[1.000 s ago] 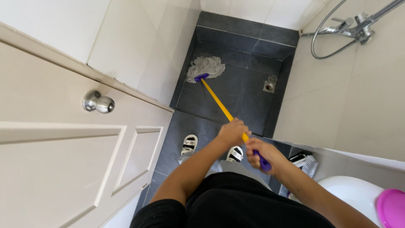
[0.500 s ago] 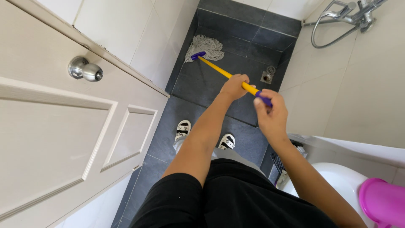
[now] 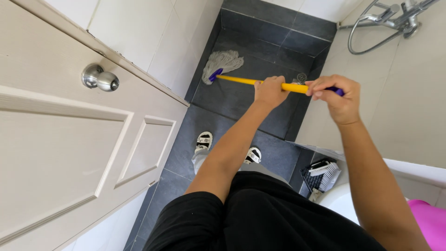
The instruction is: The person mops the dark tiled bathroom floor using a yellow-handled string mop. They move the mop back and forth across the floor, including near the sink and toilet. The person then picks up a small red and white packet from the floor and places it into a white bucket before resuming mopping.
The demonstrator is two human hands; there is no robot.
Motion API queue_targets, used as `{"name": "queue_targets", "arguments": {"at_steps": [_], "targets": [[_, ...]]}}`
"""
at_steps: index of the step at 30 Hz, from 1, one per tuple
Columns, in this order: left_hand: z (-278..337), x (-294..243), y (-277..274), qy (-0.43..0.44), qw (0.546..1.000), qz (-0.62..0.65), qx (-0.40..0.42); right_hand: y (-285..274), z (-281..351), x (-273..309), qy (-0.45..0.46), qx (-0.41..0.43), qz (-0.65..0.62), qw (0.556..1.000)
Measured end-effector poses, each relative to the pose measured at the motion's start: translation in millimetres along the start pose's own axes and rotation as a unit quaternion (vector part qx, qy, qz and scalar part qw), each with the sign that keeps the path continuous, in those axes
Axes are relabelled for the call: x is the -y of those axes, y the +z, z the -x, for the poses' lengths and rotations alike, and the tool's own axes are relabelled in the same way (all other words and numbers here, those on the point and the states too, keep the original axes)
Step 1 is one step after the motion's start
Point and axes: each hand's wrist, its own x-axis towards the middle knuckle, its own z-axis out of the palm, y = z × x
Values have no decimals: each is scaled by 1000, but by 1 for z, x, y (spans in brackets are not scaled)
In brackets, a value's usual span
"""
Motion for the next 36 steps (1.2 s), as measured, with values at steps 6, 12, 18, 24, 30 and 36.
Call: {"name": "queue_targets", "arguments": {"at_steps": [6,12,18,24,30,36], "targets": [[30,-26,-25,-2,998,-36,43,-21,-3,19,28,28,-58,998],[48,-23,-1,9,999,-16,30,-41,5,21,46,52,-82,994],[42,57,36,45,981,188,6,-11,17,18,-1,-24,-171,985],[48,115,42,-31,989,67,126,53,25,63,61,-3,-6,998],[35,56,71,43,971,99,212,36,35,119,112,-44,87,989],[37,-39,126,109,946,153,263,0,61,169,122,-125,151,973]]}}
